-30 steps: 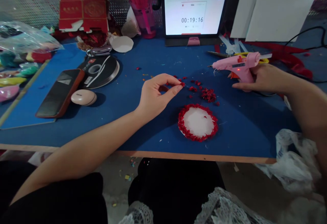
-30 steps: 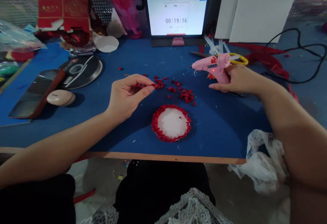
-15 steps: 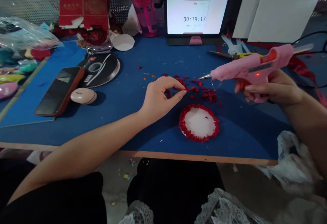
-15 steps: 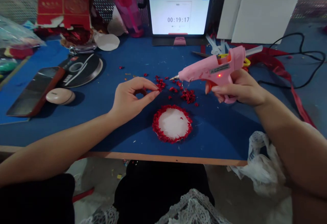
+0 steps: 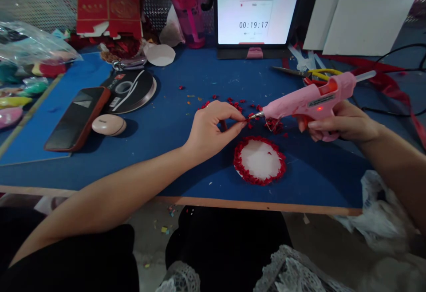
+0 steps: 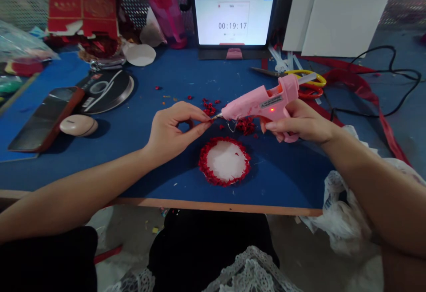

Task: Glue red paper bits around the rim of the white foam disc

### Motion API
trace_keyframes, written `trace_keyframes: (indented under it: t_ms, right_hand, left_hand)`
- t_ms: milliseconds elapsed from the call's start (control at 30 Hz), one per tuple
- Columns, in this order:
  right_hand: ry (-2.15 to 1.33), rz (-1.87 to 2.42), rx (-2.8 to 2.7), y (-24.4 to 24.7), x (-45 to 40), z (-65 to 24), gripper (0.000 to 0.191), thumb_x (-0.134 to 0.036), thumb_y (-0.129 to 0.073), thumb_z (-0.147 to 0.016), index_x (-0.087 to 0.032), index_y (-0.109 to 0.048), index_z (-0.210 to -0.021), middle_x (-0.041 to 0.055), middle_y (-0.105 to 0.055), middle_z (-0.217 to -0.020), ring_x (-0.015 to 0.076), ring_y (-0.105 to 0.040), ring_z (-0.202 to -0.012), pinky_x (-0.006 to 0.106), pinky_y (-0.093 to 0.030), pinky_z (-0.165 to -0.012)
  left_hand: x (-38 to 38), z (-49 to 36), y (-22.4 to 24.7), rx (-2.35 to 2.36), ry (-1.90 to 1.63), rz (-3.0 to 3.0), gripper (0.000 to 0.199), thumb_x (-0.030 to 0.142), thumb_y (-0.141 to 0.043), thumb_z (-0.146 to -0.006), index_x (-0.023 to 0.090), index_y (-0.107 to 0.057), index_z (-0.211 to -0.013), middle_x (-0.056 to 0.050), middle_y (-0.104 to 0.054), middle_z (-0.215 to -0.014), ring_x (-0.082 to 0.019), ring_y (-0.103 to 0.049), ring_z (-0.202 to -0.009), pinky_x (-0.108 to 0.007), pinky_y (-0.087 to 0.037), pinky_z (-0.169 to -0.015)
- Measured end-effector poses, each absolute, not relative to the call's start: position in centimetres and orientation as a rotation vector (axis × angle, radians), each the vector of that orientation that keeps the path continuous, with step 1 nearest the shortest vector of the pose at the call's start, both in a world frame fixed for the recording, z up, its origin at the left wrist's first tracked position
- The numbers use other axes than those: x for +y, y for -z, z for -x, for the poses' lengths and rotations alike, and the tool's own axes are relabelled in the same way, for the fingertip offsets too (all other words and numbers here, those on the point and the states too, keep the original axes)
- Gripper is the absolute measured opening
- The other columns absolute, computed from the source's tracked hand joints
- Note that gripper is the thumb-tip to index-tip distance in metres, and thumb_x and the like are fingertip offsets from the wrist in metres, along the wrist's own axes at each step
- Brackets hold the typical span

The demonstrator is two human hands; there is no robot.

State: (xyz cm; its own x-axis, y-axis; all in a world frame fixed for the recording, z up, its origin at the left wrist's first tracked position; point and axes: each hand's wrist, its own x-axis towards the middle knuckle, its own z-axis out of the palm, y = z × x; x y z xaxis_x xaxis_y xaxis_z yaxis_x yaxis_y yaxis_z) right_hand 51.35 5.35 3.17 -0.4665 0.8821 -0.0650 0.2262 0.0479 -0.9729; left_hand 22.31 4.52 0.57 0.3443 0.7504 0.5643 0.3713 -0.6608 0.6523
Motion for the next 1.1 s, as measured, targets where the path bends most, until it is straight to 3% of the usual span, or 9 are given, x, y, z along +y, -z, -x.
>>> trace_keyframes:
  t_ms: [333,1100]
  right_hand:
    - [-1.434,1.216,-1.748,-3.04,5.41,-51.39,0.036,-0.05,-0.084,-0.06,-0.017,-0.07,-0.065,0.0038,-0.062,-0.054,0.0106,-0.052,-0.037,0.02,-0.042,-0.032]
    - [-1.427,1.244,-1.773,-2.96,5.47,-51.63,0.039,-0.055,-0.083,-0.059,-0.018,-0.07,-0.062,0.0039,-0.06,-0.05,0.0112,-0.051,-0.037,0.022,-0.042,-0.034]
  left_hand:
    - [4.5,-22.27,-0.57,0.988,-1.264,-2.199,0.007,0.017,-0.066,-0.081,0.019,-0.072,-0.079,-0.002,-0.073,-0.082,-0.013,-0.065,-0.076,-0.023,-0.05,-0.059]
    - [4.46,-22.23,-0.63,0.994,-1.259,-2.17,0.007,0.018,-0.066,-0.081,0.02,-0.072,-0.079,-0.002,-0.073,-0.083,-0.013,-0.065,-0.078,-0.023,-0.051,-0.059]
